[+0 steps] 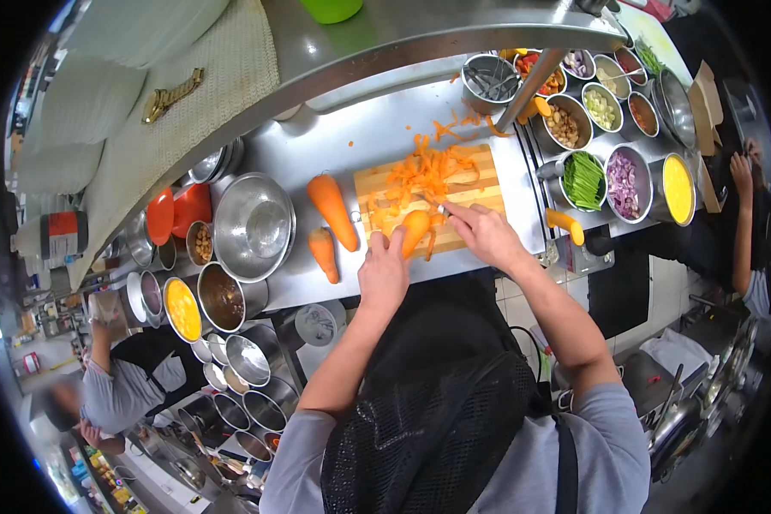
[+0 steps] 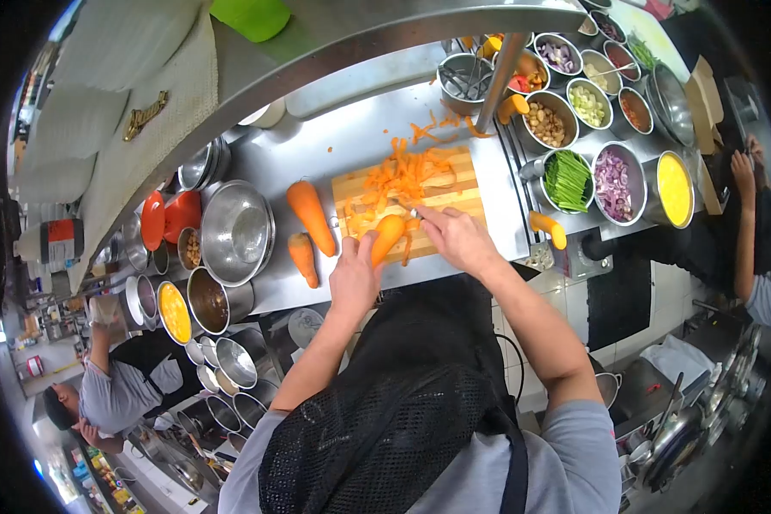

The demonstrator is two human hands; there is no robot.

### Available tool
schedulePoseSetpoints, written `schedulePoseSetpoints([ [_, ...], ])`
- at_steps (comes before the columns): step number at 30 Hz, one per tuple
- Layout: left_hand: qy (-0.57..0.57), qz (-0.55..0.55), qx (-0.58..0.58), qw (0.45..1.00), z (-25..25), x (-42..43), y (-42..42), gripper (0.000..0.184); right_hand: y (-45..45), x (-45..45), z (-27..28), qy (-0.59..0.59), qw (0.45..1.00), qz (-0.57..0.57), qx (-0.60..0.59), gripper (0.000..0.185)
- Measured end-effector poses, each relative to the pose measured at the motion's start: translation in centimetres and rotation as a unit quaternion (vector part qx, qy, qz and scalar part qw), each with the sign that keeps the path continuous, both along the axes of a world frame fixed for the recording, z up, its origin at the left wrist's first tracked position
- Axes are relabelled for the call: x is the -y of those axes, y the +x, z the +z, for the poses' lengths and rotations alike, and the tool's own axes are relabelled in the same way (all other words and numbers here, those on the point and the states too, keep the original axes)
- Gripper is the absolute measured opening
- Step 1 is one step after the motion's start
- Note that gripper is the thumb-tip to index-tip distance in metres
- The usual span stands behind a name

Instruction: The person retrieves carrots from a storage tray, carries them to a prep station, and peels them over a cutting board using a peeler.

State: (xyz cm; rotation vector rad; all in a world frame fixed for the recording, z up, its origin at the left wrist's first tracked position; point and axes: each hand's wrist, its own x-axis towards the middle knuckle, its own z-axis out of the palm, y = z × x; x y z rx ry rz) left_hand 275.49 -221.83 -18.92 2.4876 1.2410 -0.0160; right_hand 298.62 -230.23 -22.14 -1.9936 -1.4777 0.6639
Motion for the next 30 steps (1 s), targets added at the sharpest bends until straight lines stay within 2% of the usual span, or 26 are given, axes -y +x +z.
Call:
schedulePoseSetpoints([
  [2,-0.104,0.021,0.044,0.993,0.6,-0.4,0.2,0.053,-0.7,0.5,-0.3,0.021,0.999,0.028,-0.034,0.038],
  [3,-0.103,0.022,0.045,0.993,0.0,-0.5,0.1,0.053,-1.0,0.9,-0.8,0.022,0.999,0.029,-0.033,0.038],
  [5,-0.122,0.042,0.126,0.984,-2.0,-0.6,-0.2,0.052,-1.4,1.6,-1.9,0.031,0.999,0.015,-0.033,0.037],
  [9,-0.134,0.062,0.132,0.980,-1.9,-0.5,-0.2,0.052,-1.2,1.8,0.6,0.006,1.000,-0.023,0.004,0.038],
  [11,-0.105,0.041,0.130,0.985,-1.4,-0.7,0.0,0.050,-2.0,1.4,2.6,0.026,0.999,-0.012,0.016,0.040],
  [14,-0.084,0.021,0.107,0.990,-0.6,-0.8,0.1,0.043,-2.4,2.0,-1.1,0.060,0.996,0.048,0.054,0.041],
  [15,-0.085,0.021,0.106,0.990,-0.3,-0.7,0.0,0.043,-1.9,2.1,-0.8,0.059,0.996,0.047,0.054,0.041],
  [17,-0.075,0.020,0.086,0.993,-0.1,-1.1,0.4,0.042,0.5,0.5,0.2,-0.015,0.998,-0.030,0.046,0.039],
  [18,-0.077,0.020,0.081,0.993,-0.1,-0.9,0.1,0.042,-0.3,0.7,0.6,-0.018,0.999,-0.030,0.041,0.039],
  [20,-0.052,0.000,0.086,0.995,-0.2,-1.0,0.4,0.044,-1.9,1.0,1.5,0.056,0.997,0.051,0.003,0.036],
  [21,-0.052,0.000,0.086,0.995,-0.2,-0.9,0.3,0.044,-2.6,1.5,0.2,0.102,0.993,0.059,-0.021,0.034],
  [22,-0.049,0.000,0.090,0.995,-0.2,-0.8,0.1,0.044,-2.1,1.5,-0.3,0.102,0.993,0.058,-0.022,0.034],
  [24,-0.042,0.003,0.099,0.994,-0.2,-1.1,0.2,0.044,0.1,0.5,-0.4,0.009,0.999,-0.037,0.035,0.035],
  [26,-0.041,-0.002,0.109,0.993,0.0,-1.1,0.0,0.045,-0.7,0.6,0.3,0.028,0.999,-0.020,0.015,0.037],
  [28,-0.038,-0.001,0.104,0.994,0.1,-1.1,0.2,0.045,-2.3,1.5,0.3,0.094,0.993,0.069,-0.008,0.037],
  [29,-0.033,0.003,0.100,0.994,0.2,-1.0,0.2,0.045,-1.5,1.5,-0.5,0.042,0.998,0.042,0.027,0.037],
  [30,-0.029,0.006,0.104,0.994,0.1,-1.2,0.4,0.045,-0.5,0.8,-0.2,0.045,0.997,0.045,0.031,0.037],
])
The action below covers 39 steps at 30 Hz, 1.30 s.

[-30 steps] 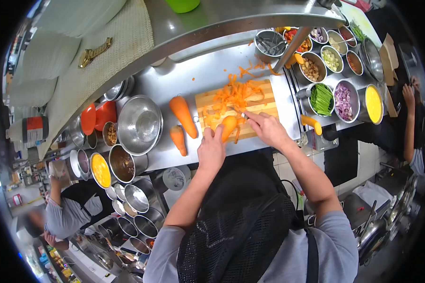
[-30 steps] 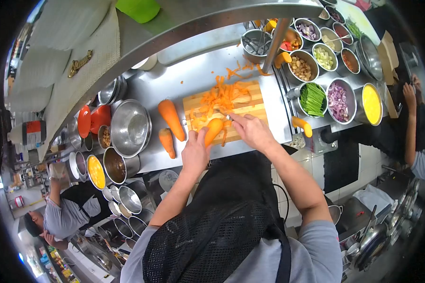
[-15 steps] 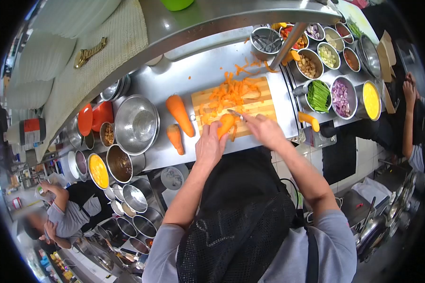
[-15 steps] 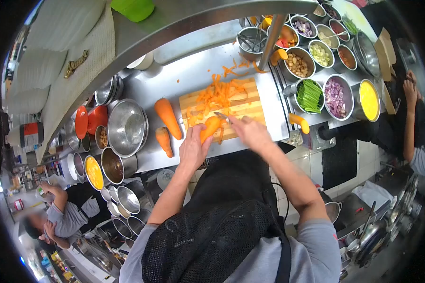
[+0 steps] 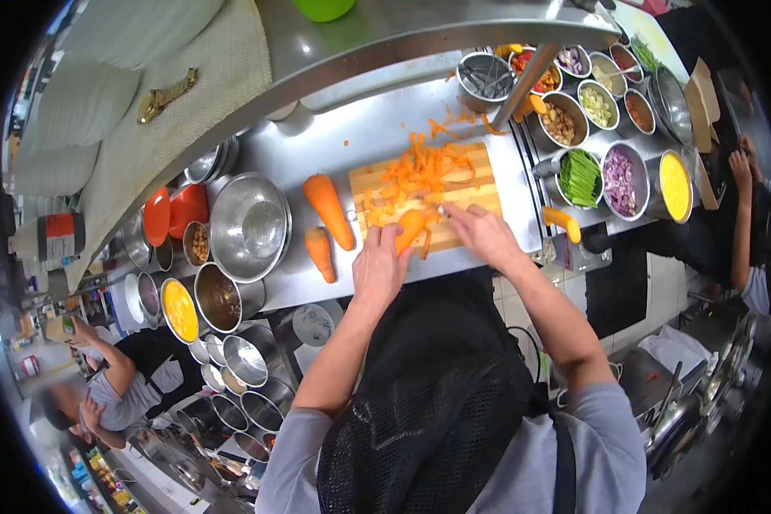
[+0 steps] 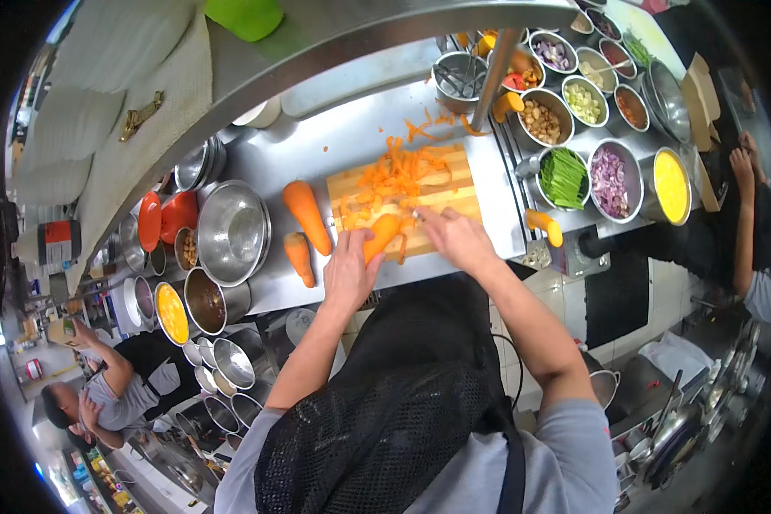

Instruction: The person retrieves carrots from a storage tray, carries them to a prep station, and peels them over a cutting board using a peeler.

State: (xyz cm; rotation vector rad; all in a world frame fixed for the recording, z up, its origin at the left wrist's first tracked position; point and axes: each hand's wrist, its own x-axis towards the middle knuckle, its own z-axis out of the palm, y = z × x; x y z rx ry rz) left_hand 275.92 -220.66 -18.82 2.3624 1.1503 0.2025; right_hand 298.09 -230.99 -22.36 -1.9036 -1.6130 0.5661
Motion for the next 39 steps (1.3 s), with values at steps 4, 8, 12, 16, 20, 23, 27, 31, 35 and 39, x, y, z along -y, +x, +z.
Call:
schedulePoseSetpoints([
  [4,0.012,-0.010,0.002,1.000,-0.1,0.2,-0.4,0.047,-1.1,-0.1,0.4,0.048,0.998,-0.038,-0.019,0.037],
  [8,0.022,-0.013,-0.012,1.000,-0.1,0.4,-0.4,0.048,-0.6,-0.6,0.3,0.018,1.000,0.008,0.011,0.035],
  [12,0.036,-0.028,0.006,0.999,-0.2,0.9,-0.6,0.047,-0.8,-0.2,0.4,-0.020,0.997,0.040,-0.057,0.034],
  [16,0.059,-0.041,-0.021,0.997,-0.2,0.6,-0.7,0.043,1.6,-0.8,0.0,-0.042,0.995,-0.083,-0.023,0.035],
  [20,0.039,-0.051,-0.022,0.998,-0.6,0.9,-1.0,0.040,1.1,-1.0,1.8,-0.017,0.995,-0.026,-0.091,0.038],
  [23,0.045,-0.055,-0.011,0.997,-0.8,0.9,-1.4,0.040,0.5,-0.7,1.6,0.002,0.990,-0.057,-0.127,0.038],
  [27,0.039,-0.057,-0.011,0.998,-1.4,0.6,-1.5,0.039,-0.2,-0.3,1.1,0.030,0.984,-0.068,-0.160,0.038],
  [31,0.041,-0.077,-0.009,0.996,-1.8,0.6,-2.2,0.038,-0.1,0.1,0.0,-0.086,0.992,-0.019,-0.090,0.037],
  [35,0.038,-0.057,-0.018,0.997,-2.1,-0.2,-2.2,0.058,1.4,-0.5,1.2,-0.020,0.987,-0.089,-0.133,0.037],
  [39,0.016,-0.054,-0.005,0.998,-4.0,-1.4,-2.4,0.060,1.2,0.4,2.5,-0.035,0.985,-0.070,-0.156,0.038],
])
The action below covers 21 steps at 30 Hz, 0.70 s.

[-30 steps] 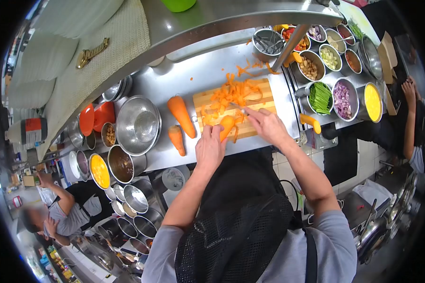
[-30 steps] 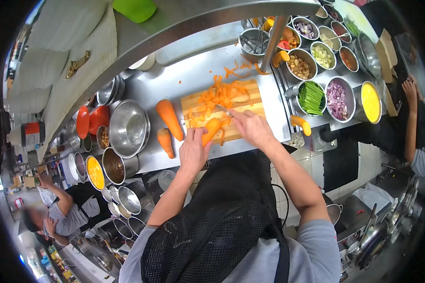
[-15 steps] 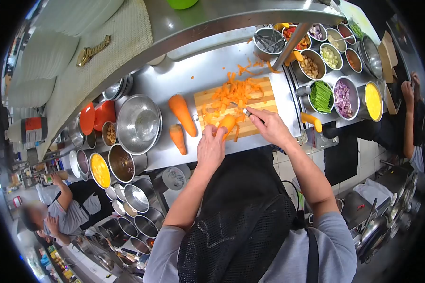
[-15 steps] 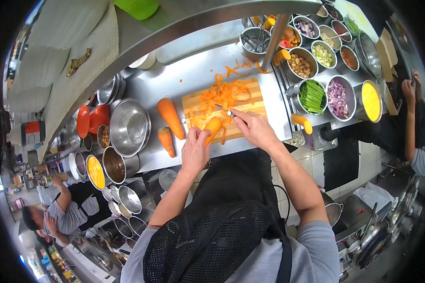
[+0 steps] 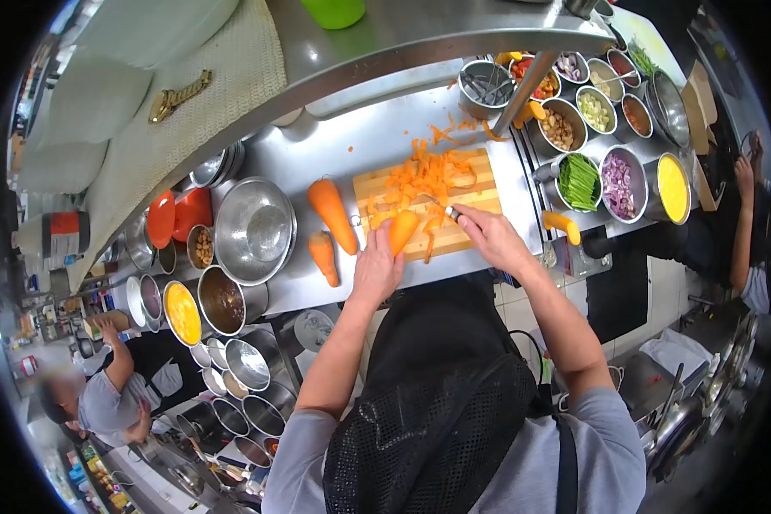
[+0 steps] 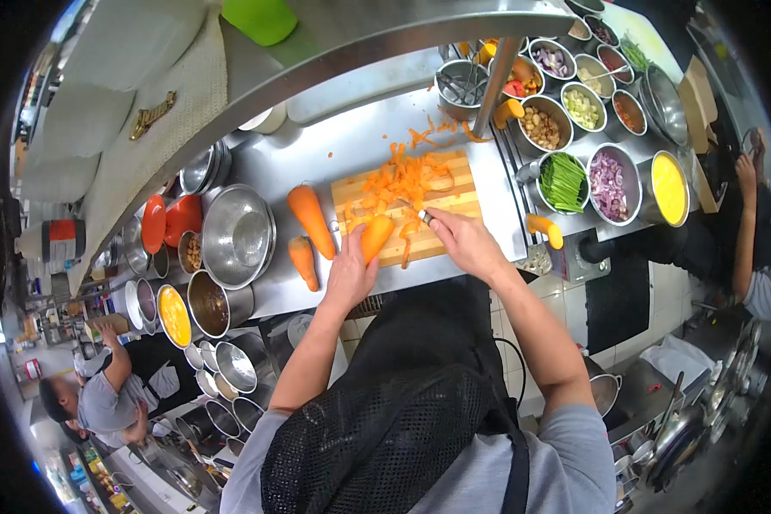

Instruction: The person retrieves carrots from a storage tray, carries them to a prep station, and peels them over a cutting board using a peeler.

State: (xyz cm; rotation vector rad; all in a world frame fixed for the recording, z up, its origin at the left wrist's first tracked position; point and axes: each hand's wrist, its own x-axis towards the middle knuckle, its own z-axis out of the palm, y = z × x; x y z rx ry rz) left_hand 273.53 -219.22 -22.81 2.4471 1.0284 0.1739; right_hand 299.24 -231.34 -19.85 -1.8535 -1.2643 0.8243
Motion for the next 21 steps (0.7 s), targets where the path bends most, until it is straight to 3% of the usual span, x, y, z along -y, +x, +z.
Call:
schedulePoseSetpoints([
  [2,-0.055,0.021,0.109,0.992,-1.5,-0.4,-0.1,0.063,-0.6,0.9,2.3,-0.018,0.999,-0.021,-0.026,0.039],
  [3,-0.053,0.023,0.109,0.992,-2.1,-0.5,-0.3,0.063,-1.0,1.5,3.3,-0.024,0.999,-0.028,-0.036,0.040],
  [4,-0.173,0.064,0.166,0.969,-2.2,-0.7,-0.2,0.059,-1.4,2.3,4.0,-0.011,0.997,-0.066,-0.050,0.042],
  [6,-0.288,0.104,0.223,0.926,-1.9,-1.0,0.1,0.056,-2.1,4.2,3.8,0.002,0.993,-0.103,-0.061,0.044],
  [8,-0.424,0.155,0.165,0.877,0.7,-1.4,0.9,0.051,-2.5,5.7,0.7,0.067,0.993,-0.098,0.019,0.049],
  [9,-0.424,0.153,0.167,0.877,0.7,-1.6,1.0,0.051,-2.3,5.9,-0.9,0.069,0.993,-0.099,0.021,0.049],
  [11,-0.585,0.164,0.241,0.757,0.5,-2.3,1.2,0.050,-1.8,6.3,-3.4,-0.136,0.985,-0.107,-0.026,0.055],
  [12,-0.584,0.164,0.242,0.757,0.9,-2.4,1.7,0.050,-2.2,6.1,-2.8,-0.079,0.990,-0.117,-0.005,0.058],
  [14,-0.627,0.213,0.270,0.699,1.7,-2.3,2.3,0.055,-2.6,5.8,-1.5,-0.086,0.985,-0.134,-0.059,0.057],
  [16,-0.627,0.210,0.280,0.696,1.5,-2.3,2.7,0.056,-2.4,5.6,-1.0,-0.090,0.978,-0.154,-0.109,0.056],
  [19,-0.617,0.190,0.292,0.706,1.1,-3.0,3.6,0.057,-1.8,4.8,-1.0,-0.194,0.952,-0.139,-0.192,0.048],
  [21,-0.611,0.170,0.283,0.720,1.1,-3.0,3.4,0.057,-1.7,4.0,-0.7,-0.049,0.973,-0.130,-0.182,0.043],
])
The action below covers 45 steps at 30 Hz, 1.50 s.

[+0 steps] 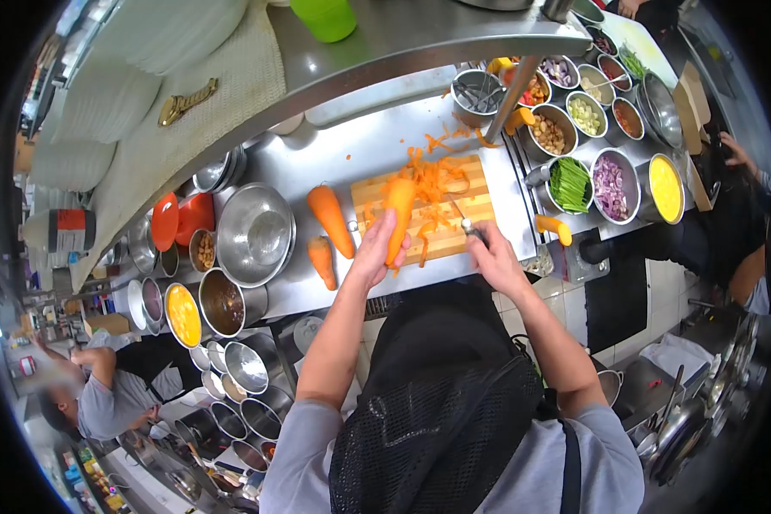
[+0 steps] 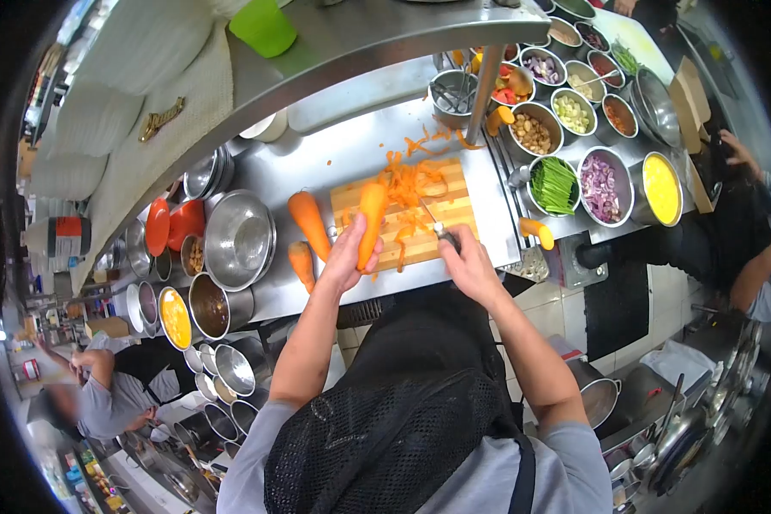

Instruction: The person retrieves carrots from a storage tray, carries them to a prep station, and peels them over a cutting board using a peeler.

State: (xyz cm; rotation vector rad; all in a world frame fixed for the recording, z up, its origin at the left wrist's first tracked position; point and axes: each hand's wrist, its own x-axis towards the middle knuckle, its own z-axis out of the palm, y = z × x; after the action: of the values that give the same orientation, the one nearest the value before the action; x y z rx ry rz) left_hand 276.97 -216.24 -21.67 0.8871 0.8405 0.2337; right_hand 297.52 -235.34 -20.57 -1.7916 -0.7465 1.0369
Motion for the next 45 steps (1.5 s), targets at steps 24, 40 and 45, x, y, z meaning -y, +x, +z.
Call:
schedulePoseSetpoints([
  [24,0.569,-0.147,-0.163,0.793,0.6,1.7,3.9,0.078,-0.2,-8.1,-1.7,0.182,0.976,-0.071,0.093,0.053],
  [40,0.185,0.100,0.037,0.977,0.9,-0.5,0.6,0.039,4.2,-1.7,-2.7,0.075,0.894,-0.040,-0.440,0.063],
  [45,0.193,0.070,-0.003,0.979,1.7,-0.2,1.2,0.042,3.6,-0.8,-4.3,0.052,0.797,-0.072,-0.598,0.035],
])
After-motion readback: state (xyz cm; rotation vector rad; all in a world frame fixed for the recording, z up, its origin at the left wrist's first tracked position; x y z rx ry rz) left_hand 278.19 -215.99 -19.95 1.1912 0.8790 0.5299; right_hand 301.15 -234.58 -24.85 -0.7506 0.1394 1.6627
